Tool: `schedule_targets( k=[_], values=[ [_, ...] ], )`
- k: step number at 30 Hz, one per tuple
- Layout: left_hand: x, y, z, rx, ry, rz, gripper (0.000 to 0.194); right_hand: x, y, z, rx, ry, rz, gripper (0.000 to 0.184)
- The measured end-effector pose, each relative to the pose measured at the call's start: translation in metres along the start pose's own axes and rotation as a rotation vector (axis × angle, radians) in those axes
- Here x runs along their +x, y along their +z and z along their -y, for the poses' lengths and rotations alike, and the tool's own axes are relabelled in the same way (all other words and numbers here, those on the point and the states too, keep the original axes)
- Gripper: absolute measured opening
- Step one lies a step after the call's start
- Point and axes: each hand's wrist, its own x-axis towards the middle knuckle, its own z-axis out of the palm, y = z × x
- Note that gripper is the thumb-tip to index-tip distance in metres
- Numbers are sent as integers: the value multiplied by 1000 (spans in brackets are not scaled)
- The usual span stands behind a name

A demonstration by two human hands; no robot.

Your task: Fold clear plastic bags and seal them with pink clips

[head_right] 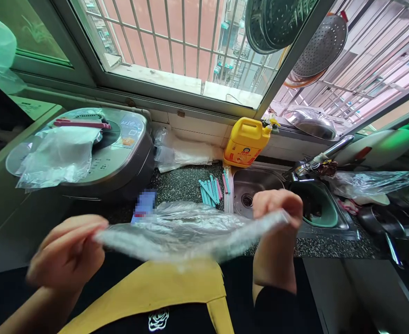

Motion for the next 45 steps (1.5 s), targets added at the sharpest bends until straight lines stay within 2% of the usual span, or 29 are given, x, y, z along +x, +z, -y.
schedule_targets(
  k=[1, 2, 3, 5, 7, 10, 15, 19, 22, 26, 29, 31, 33, 38, 41, 45],
  values=[
    [4, 12, 3, -30, -65, 47, 24, 1, 7, -6, -67, 107, -145, 25],
    [8, 24, 6, -77, -190, 98, 15, 3, 14, -14, -159, 240, -252, 24],
    [10, 35, 10, -135, -336, 142, 7, 5, 20, -22, -244, 358, -305, 24],
    [14, 52, 19, -267, -649, 184, 12, 9, 28, -40, -312, 477, -342, 26],
    [15, 60, 28, -407, -866, 166, 21, 9, 29, -54, -303, 508, -383, 28],
    [15, 60, 36, -517, -984, 140, 26, 3, 26, -60, -256, 472, -485, 28],
    [14, 55, 39, -515, -950, 175, 26, -11, 24, -52, -255, 412, -527, 27],
    [16, 66, 31, -497, -868, 216, 24, -19, 33, -53, -344, 401, -545, 25],
    [15, 82, 21, -468, -782, 241, 23, -26, 51, -55, -457, 379, -509, 22],
    [5, 106, 11, -432, -676, 241, 23, -36, 88, -57, -614, 305, -435, 18],
    [-5, 121, 5, -419, -631, 283, 18, -44, 114, -60, -684, 256, -360, 18],
    [-10, 128, 3, -434, -618, 311, 15, -48, 123, -63, -698, 229, -315, 19],
    [-13, 130, 2, -443, -618, 314, 15, -50, 124, -66, -706, 233, -304, 22],
    [-13, 124, 11, -419, -613, 276, 16, -51, 112, -73, -771, 263, -339, 28],
    [-13, 124, 13, -437, -574, 344, 17, -52, 115, -73, -793, 221, -283, 30],
    [-13, 125, 4, -409, -563, 408, 19, -59, 133, -70, -851, 122, -149, 28]
  ],
)
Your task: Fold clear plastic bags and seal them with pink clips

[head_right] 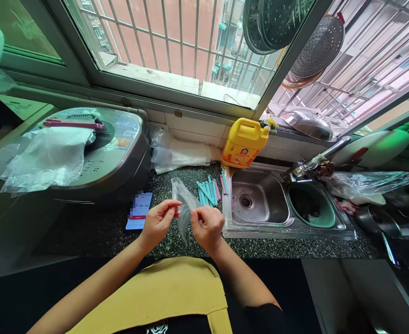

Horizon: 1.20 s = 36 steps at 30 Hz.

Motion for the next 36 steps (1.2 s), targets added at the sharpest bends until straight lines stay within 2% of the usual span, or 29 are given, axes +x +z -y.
schedule_targets(
  k=[4, 7, 10, 14, 16, 20, 23, 27, 31, 36],
  values=[
    [-5, 5, -10, 87, 64, 62, 16, -14, 12, 12, -74, -96, 60, 25],
    [-6, 5, -14, 189, 148, 66, 11, -20, 14, 14, -82, -131, 122, 26],
    [-5, -1, -13, 292, 233, 60, 15, -14, 5, 6, 0, -182, 178, 16],
    [-4, -16, -10, 482, 432, 171, 15, 17, -18, -13, 31, -302, 209, 17],
    [-4, -23, -10, 592, 532, 209, 18, 35, -29, -19, -18, -409, 358, 19],
    [-4, -33, -14, 751, 659, 300, 24, 57, -39, -15, -211, -518, 771, 25],
    [-4, -37, -19, 808, 719, 386, 25, 65, -31, -8, -415, -540, 987, 25],
    [-4, -43, -23, 806, 741, 447, 25, 74, -12, -9, -612, -571, 1156, 22],
    [-2, -51, -21, 795, 709, 473, 24, 83, -4, -15, -663, -623, 1200, 21],
    [3, -64, -16, 776, 645, 441, 21, 82, -13, -22, -623, -666, 1148, 17]
  ],
)
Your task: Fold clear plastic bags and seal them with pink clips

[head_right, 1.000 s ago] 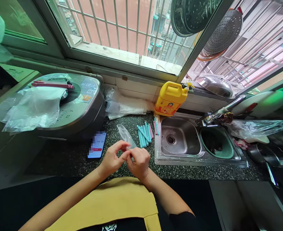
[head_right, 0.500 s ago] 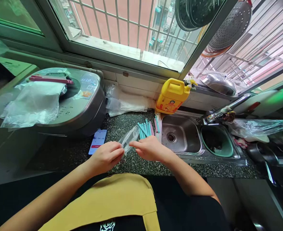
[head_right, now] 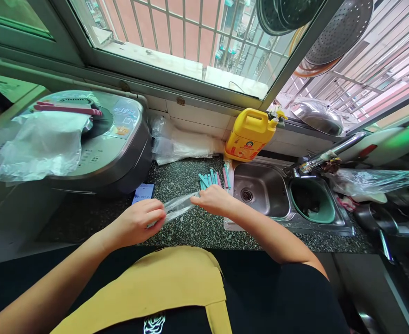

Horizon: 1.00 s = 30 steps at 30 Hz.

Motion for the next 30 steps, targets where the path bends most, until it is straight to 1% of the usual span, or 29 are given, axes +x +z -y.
schedule_targets(
  k=[2, 3, 5, 6, 7, 8, 9, 10, 11, 12, 13, 14, 15, 16, 17, 18, 19, 20, 22, 23, 24, 25, 26, 27, 29, 30],
  values=[
    [-3, -2, 4, -28, -34, -10, 20, -7, 6, 0, 70, 1, -107, 15],
    [-4, -3, 5, -51, -56, -22, 20, -11, 10, 1, 132, 6, -198, 15],
    [-7, -5, 5, -111, -92, -62, 18, -15, 22, 3, 329, 23, -447, 11],
    [-9, -6, 4, -140, -100, -91, 16, -16, 29, 5, 458, 46, -586, 14],
    [-10, -6, 4, -162, -98, -122, 15, -14, 37, 7, 599, 78, -712, 27],
    [-11, -7, 3, -175, -88, -152, 14, -12, 45, 8, 743, 119, -809, 47],
    [-12, -7, 2, -181, -74, -177, 14, -7, 52, 9, 880, 157, -855, 66],
    [-12, -8, 2, -183, -63, -195, 14, -2, 60, 11, 1008, 171, -843, 80],
    [-12, -8, 2, -185, -57, -212, 13, 3, 66, 11, 1123, 156, -776, 86],
    [-13, -8, 2, -189, -55, -232, 13, 9, 71, 12, 1216, 128, -687, 85],
    [-14, -8, 3, -194, -58, -255, 14, 13, 74, 12, 1282, 97, -600, 77],
    [-15, -7, 4, -200, -67, -283, 14, 16, 77, 13, 1322, 77, -532, 64],
    [-17, -6, 5, -209, -79, -313, 14, 17, 79, 14, 1341, 71, -500, 51],
    [-20, -4, 5, -221, -96, -344, 14, 16, 80, 14, 1344, 73, -498, 40],
    [-23, -2, 5, -235, -116, -373, 15, 13, 81, 15, 1338, 76, -511, 36],
    [-27, 1, 4, -252, -137, -397, 16, 10, 81, 17, 1329, 75, -526, 35],
    [-30, 4, 1, -272, -156, -418, 16, 6, 83, 18, 1317, 71, -536, 39],
    [-34, 7, -2, -293, -172, -438, 17, 3, 84, 20, 1301, 59, -537, 50],
    [-40, 13, -10, -338, -192, -464, 18, 2, 88, 24, 1264, 32, -511, 81],
    [-43, 16, -14, -363, -195, -470, 19, 3, 91, 27, 1252, 21, -493, 92],
    [-45, 18, -18, -388, -196, -474, 19, 6, 93, 29, 1250, 4, -470, 96],
    [-46, 20, -21, -416, -197, -474, 18, 11, 95, 32, 1256, -17, -449, 94],
    [-47, 21, -22, -447, -201, -474, 18, 15, 97, 35, 1265, -38, -436, 84],
    [-48, 21, -23, -479, -217, -479, 16, 20, 97, 37, 1279, -56, -436, 69],
    [-49, 21, -21, -525, -299, -522, 12, 25, 96, 41, 1324, -68, -477, 41],
    [-50, 20, -18, -536, -348, -551, 11, 25, 94, 42, 1356, -50, -512, 35]
  ],
)
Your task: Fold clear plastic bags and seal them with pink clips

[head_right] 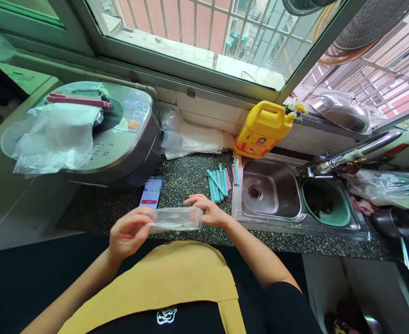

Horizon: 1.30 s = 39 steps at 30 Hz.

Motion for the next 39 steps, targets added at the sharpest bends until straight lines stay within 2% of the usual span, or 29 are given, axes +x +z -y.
schedule_targets(
  k=[2, 5, 7, 10, 11, 13, 15, 17, 20, 23, 25, 27, 30, 33, 37, 39],
  values=[
    [2, -4, 5, 10, -61, -63, 10, -2, 0, 7, 52, 27, -86, 31],
    [3, -9, 11, 56, -97, -41, 12, -7, -3, 20, 43, 68, -151, 28],
    [3, -11, 11, 166, -121, -62, 10, -8, -4, 27, -34, 39, -194, 26],
    [5, -7, 4, 363, -83, -176, 18, -7, -3, 32, -206, -63, -295, 21],
    [7, -4, 1, 382, -56, -163, 20, -6, -3, 33, -265, -99, -318, 19],
    [14, 6, -4, 341, -42, -20, 25, -5, -3, 34, -395, -171, -327, 15],
    [24, 20, -5, 290, -118, 153, 38, -5, -3, 34, -554, -236, -316, 12],
    [33, 33, -4, 306, -212, 220, 48, -7, -3, 33, -715, -272, -314, 13],
    [42, 45, 0, 407, -275, 150, 50, -10, -3, 31, -886, -273, -318, 14],
    [44, 49, 1, 441, -247, 40, 46, -14, -3, 31, -964, -276, -324, 14],
    [44, 51, 2, 420, -214, 66, 41, -16, -4, 31, -988, -287, -325, 14],
    [45, 53, 2, 425, -217, 148, 35, -18, -5, 33, -1003, -293, -317, 14],
    [48, 58, 2, 460, -320, 272, 28, -20, -5, 34, -1010, -271, -308, 14],
    [50, 60, 1, 427, -437, 359, 31, -23, -4, 33, -994, -214, -307, 16],
    [45, 56, -4, 337, -580, 318, 24, -29, -2, 27, -944, -115, -380, 17],
    [40, 55, -6, 187, -676, 259, 42, -30, -1, 26, -965, -104, -407, 17]
  ],
)
